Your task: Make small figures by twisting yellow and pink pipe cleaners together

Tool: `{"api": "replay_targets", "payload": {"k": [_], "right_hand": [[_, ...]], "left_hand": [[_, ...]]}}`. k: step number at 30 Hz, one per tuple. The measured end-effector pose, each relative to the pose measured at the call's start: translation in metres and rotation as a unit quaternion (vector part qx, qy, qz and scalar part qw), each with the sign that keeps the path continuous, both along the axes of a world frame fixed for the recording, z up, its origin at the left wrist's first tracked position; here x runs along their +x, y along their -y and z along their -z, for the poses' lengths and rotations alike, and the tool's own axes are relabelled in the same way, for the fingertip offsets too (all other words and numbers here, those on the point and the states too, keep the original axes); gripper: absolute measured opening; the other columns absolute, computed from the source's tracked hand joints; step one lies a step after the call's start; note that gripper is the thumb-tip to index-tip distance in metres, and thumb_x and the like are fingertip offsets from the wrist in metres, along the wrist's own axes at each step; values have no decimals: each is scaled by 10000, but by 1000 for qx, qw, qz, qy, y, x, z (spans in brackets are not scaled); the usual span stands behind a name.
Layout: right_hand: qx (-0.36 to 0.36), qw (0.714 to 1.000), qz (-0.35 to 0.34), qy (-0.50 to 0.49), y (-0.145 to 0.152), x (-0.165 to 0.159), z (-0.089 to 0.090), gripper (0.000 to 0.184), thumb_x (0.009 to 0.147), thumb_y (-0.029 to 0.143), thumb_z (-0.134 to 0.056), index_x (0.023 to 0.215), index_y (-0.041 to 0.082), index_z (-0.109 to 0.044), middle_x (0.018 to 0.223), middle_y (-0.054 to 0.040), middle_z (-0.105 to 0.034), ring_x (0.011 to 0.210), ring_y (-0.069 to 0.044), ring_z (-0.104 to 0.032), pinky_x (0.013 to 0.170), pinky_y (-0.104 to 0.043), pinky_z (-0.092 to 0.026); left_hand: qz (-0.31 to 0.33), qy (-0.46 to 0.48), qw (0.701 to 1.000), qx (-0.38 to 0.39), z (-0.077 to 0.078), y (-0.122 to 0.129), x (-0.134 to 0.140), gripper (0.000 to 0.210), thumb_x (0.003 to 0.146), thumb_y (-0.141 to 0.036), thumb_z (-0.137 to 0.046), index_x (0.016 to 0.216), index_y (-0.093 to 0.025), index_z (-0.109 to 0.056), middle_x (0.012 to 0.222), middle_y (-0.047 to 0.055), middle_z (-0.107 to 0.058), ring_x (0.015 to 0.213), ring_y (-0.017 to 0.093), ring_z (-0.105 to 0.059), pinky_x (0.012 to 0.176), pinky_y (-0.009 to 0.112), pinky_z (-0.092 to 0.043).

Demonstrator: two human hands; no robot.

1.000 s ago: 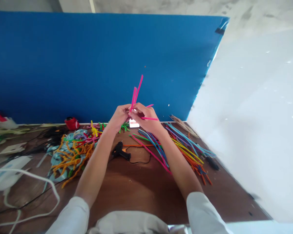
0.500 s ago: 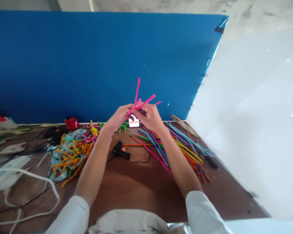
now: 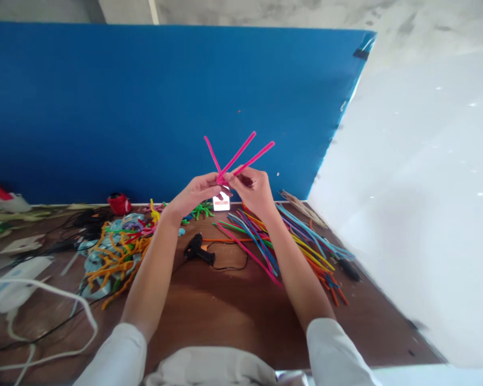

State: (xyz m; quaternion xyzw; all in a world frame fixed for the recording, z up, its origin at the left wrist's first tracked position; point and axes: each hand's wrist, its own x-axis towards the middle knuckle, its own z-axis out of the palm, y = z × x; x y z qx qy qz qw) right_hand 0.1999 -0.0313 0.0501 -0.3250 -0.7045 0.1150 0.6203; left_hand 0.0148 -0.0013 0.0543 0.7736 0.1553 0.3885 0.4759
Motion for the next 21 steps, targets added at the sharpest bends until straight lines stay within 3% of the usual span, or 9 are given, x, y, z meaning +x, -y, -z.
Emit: {"api": "replay_targets", "payload": {"k": [6,11,16,21], "right_hand": [[-41,998,-39,16,-4,-2,2,377,890,507,-654,730,166,-656,619,9,-580,528,-92,-479,492,-248,-369],[-30,999,-22,-20,-8,-2,2,317,895,494,-654,806,191,-629,638,26,-578,552,-94,-511,514,-239,-399],[-15,999,40,-12,-13,-3,5,302,918,496,-620,863,199,-629,735,-3,-653,638,-122,-592,600,-259,-458],[-77,997,24,-6,-19,-3,11,384,927,549,-579,1105,209,-594,858,-24,-685,718,-142,-624,612,-256,-474]], "left_hand": [[-81,-33,993,80,0,0,4,443,914,-538,-587,1050,-125,-673,986,109,-723,881,166,-683,782,253,-517],[-131,16,988,82,5,0,17,463,971,-557,-459,999,-139,-656,948,102,-723,843,156,-686,748,249,-531],[-185,110,975,46,12,-4,31,272,979,-420,-481,1030,-177,-590,949,63,-688,769,138,-696,680,252,-536],[-198,157,966,-53,10,-6,34,57,916,-247,-482,928,-197,-506,758,0,-662,636,123,-683,594,228,-508]]}}
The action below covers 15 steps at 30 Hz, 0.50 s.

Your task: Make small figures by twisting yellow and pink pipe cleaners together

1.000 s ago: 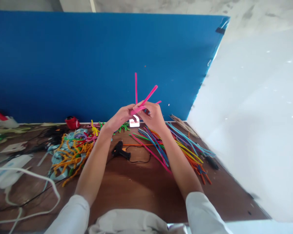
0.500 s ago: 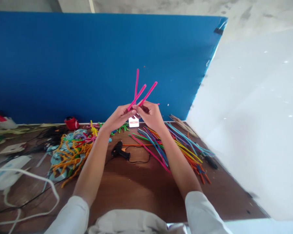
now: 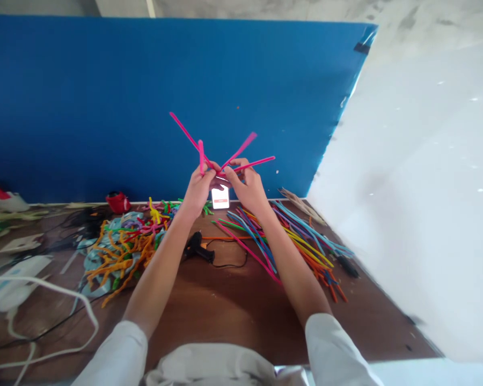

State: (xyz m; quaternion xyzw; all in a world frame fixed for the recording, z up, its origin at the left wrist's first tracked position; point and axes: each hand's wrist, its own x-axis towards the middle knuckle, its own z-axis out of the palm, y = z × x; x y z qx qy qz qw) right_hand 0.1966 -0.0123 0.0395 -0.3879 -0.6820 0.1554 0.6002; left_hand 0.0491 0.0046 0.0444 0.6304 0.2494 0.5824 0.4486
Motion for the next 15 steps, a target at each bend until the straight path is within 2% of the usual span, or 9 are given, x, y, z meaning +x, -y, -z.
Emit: {"api": "replay_targets", "payload": {"k": [4,7,10,12,15], "right_hand": [[-17,999,-26,-15,-4,-1,6,413,958,539,-530,1236,236,-489,881,-10,-653,690,-130,-615,593,-252,-470],[4,999,-44,-14,-5,-3,7,377,986,483,-494,1281,250,-469,1022,-44,-658,803,-139,-633,645,-257,-489],[17,999,-40,10,-4,-4,7,270,995,400,-469,1183,234,-569,1119,-67,-653,896,-150,-621,712,-267,-501],[12,999,-40,26,-3,-5,6,241,992,346,-447,1108,216,-614,1055,-59,-666,848,-147,-614,721,-275,-500],[6,998,-35,45,-1,-7,5,239,978,298,-432,1066,204,-633,942,-38,-664,766,-141,-600,701,-280,-490]], "left_hand": [[40,-19,996,-75,-6,4,-3,24,871,-218,-484,867,-196,-493,600,-25,-628,528,121,-647,529,215,-461],[54,-51,992,-101,-7,8,-3,187,919,-328,-487,805,-184,-517,578,-3,-637,502,114,-625,514,212,-441],[38,-89,985,-145,-4,9,0,308,958,-398,-459,777,-171,-559,598,22,-656,509,112,-619,516,217,-440],[24,-100,982,-161,-2,7,0,348,957,-438,-472,774,-168,-593,631,33,-670,539,120,-632,523,224,-446],[18,-104,981,-162,-1,5,-3,507,929,-606,-456,732,-169,-619,669,63,-689,577,147,-652,517,240,-445]]}}
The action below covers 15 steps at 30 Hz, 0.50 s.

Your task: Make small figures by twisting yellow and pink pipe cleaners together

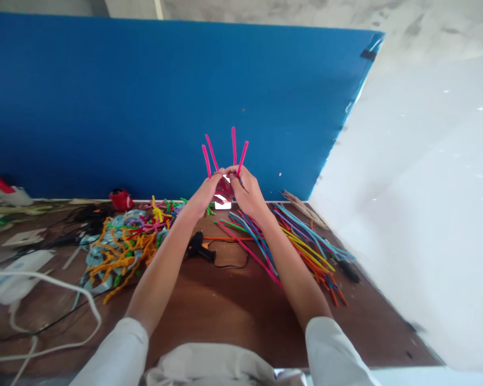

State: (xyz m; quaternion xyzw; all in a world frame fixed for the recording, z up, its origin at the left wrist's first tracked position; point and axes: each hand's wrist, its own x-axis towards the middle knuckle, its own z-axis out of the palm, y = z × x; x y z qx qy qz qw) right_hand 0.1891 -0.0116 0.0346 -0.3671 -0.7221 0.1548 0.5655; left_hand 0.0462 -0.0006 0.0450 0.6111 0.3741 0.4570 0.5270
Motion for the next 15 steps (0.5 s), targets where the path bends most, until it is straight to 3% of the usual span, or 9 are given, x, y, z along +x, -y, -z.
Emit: {"api": "replay_targets", "payload": {"k": [4,7,11,15], "right_hand": [[5,1000,-2,13,-1,-2,2,231,955,275,-449,1080,202,-630,897,-28,-657,769,-150,-598,730,-297,-483],[3,1000,8,8,-2,-2,3,233,947,272,-452,1072,197,-633,880,-31,-661,766,-156,-595,745,-310,-480],[14,1000,13,8,-1,0,2,243,950,270,-439,1051,198,-648,945,-49,-682,818,-168,-611,772,-321,-485],[53,998,32,31,-1,2,2,241,966,288,-448,1041,202,-660,1026,-70,-698,920,-190,-630,852,-342,-475]], "left_hand": [[32,-4,999,-33,-3,-3,-7,812,868,-824,-221,642,-158,-627,667,126,-692,582,182,-661,482,261,-425],[38,13,999,-16,-3,-5,-9,840,857,-839,-179,627,-167,-628,606,106,-664,579,172,-650,505,256,-448],[-41,36,997,62,2,-9,-5,645,920,-708,-350,664,-180,-617,616,65,-664,604,146,-640,575,247,-487],[-96,53,987,113,8,-11,1,292,960,-460,-491,909,-196,-606,669,15,-662,604,129,-636,566,234,-484]]}}
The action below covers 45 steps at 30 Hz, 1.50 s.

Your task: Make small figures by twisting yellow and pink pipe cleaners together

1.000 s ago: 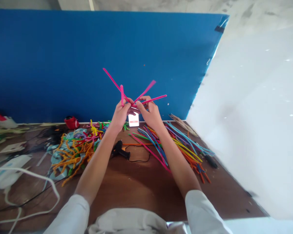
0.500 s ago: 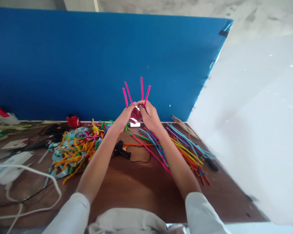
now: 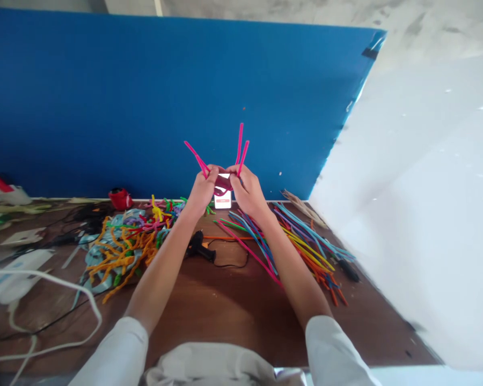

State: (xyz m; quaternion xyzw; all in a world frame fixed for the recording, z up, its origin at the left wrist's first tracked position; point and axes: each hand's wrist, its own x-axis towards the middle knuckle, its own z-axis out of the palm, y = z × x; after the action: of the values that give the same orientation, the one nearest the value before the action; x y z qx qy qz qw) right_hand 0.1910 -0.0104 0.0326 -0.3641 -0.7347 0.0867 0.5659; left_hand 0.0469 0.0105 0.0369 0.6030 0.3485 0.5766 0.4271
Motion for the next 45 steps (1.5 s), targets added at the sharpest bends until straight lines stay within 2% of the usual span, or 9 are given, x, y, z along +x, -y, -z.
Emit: {"api": "replay_targets", "payload": {"k": [3,11,15,19,24,32,39,42,45], "right_hand": [[12,1000,14,14,-1,0,1,279,991,353,-446,1066,196,-664,1061,-88,-705,957,-207,-644,878,-355,-473],[-12,999,-7,31,3,-3,-1,467,1018,543,-352,1091,227,-689,1197,-94,-718,1126,-254,-651,1000,-416,-467],[-21,998,-34,57,5,-6,-2,435,1014,528,-394,1152,229,-678,1271,-96,-689,1181,-257,-629,1030,-419,-457],[-32,997,-54,45,6,-7,-3,460,987,535,-474,1282,207,-605,1238,-108,-686,1074,-234,-652,951,-377,-494],[-28,996,-79,26,4,-6,-2,454,969,535,-518,1276,209,-589,1165,-85,-678,1059,-214,-632,950,-349,-492],[-91,991,-87,-34,-4,-6,5,399,932,538,-579,1199,242,-604,1191,-71,-684,1072,-202,-642,944,-344,-498],[-133,977,-118,-115,-15,-3,11,346,929,553,-555,959,228,-669,820,3,-658,782,-143,-620,767,-284,-502],[-131,976,-100,-143,-15,0,7,393,914,588,-554,988,231,-698,825,-1,-684,780,-148,-630,741,-284,-515],[-126,972,-82,-179,-11,4,1,436,906,623,-540,898,223,-713,862,-25,-724,794,-167,-670,764,-312,-545]], "left_hand": [[0,-7,1000,29,3,-3,1,179,955,-356,-529,1044,-203,-556,720,-2,-648,610,116,-626,565,220,-476],[41,-62,995,60,5,0,0,225,970,-267,-479,1173,-197,-546,1028,65,-667,799,119,-634,711,237,-516],[59,-65,995,37,4,4,3,263,915,-182,-491,1176,-199,-526,981,52,-664,692,107,-611,662,247,-513],[3,-57,997,58,4,3,5,221,893,-201,-530,1112,-192,-551,897,38,-671,727,126,-627,707,261,-523],[-43,-73,991,99,6,2,5,167,910,-278,-566,1056,-198,-554,910,50,-704,831,172,-675,772,294,-526],[-77,-301,936,167,5,13,2,330,889,-187,-517,1214,-166,-466,988,128,-736,905,266,-710,752,334,-499],[-29,-322,930,177,4,13,6,393,930,-308,-523,1268,-133,-426,882,106,-722,802,258,-704,723,351,-509],[22,-273,941,197,5,12,7,472,946,-338,-525,1338,-128,-368,1054,152,-721,900,244,-711,806,378,-538],[69,-236,942,228,7,11,8,576,942,-297,-539,1432,-139,-279,1353,223,-604,1115,246,-675,959,411,-522]]}}
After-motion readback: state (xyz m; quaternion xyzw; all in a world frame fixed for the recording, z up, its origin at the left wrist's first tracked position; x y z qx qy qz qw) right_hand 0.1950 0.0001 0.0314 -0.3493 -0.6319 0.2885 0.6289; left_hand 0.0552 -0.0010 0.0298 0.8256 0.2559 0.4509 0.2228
